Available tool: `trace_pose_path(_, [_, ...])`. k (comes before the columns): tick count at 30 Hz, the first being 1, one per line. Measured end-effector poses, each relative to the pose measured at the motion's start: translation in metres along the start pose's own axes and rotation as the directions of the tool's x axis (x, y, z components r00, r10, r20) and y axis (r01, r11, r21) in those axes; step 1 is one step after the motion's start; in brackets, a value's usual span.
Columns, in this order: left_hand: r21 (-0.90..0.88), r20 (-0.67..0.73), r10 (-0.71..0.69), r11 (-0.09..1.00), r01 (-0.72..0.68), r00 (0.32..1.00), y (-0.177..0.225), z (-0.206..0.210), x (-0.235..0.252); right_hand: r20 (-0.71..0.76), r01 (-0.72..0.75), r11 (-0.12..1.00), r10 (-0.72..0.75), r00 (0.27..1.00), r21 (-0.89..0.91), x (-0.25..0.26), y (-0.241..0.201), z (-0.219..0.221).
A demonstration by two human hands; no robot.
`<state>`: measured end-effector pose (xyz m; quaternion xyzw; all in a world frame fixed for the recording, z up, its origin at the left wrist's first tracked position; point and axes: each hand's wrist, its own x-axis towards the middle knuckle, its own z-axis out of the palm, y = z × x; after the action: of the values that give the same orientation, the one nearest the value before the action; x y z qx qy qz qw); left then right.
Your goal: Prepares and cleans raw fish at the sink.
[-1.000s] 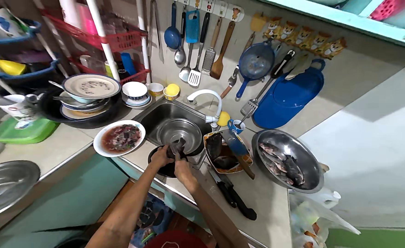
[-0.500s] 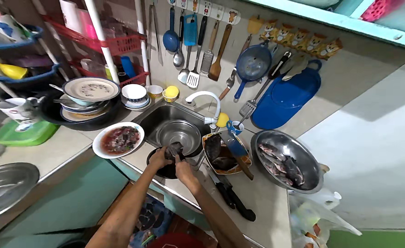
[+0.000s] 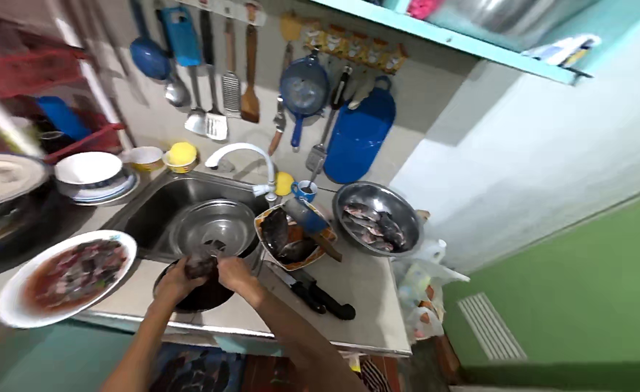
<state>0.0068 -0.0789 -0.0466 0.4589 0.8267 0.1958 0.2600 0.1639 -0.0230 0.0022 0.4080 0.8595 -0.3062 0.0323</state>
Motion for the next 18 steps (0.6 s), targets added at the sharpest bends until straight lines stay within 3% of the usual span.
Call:
trace_pose_path(6, [-0.039, -0.021, 0.015, 0.999, -0.016, 1.000, -0.011, 0.001, 0.003, -0.007, -0.035, 0.999, 0.035, 0.999, 0.034, -0.012, -0.016, 0.028])
trace_pose_path(11, [-0.050, -0.027, 0.028, 0.998, -0.029, 0.999, -0.011, -0.001, 0.000, 0.001, 0.035, 0.995, -0.035, 0.999, 0.093, -0.032, 0.008, 0.015])
trace_pose_path(14, [-0.039, -0.047, 0.064, 0.997, -0.066, 0.997, -0.015, 0.000, -0.007, -0.048, -0.031, 0.970, 0.043, 0.998, 0.240, -0.032, 0.021, 0.009])
trace_pose_path(18, [-0.033, -0.016, 0.133, 0.990, -0.134, 0.991, -0.023, 0.000, -0.014, -0.037, -0.079, 0.970, 0.090, 0.995, 0.231, -0.034, 0.025, 0.021])
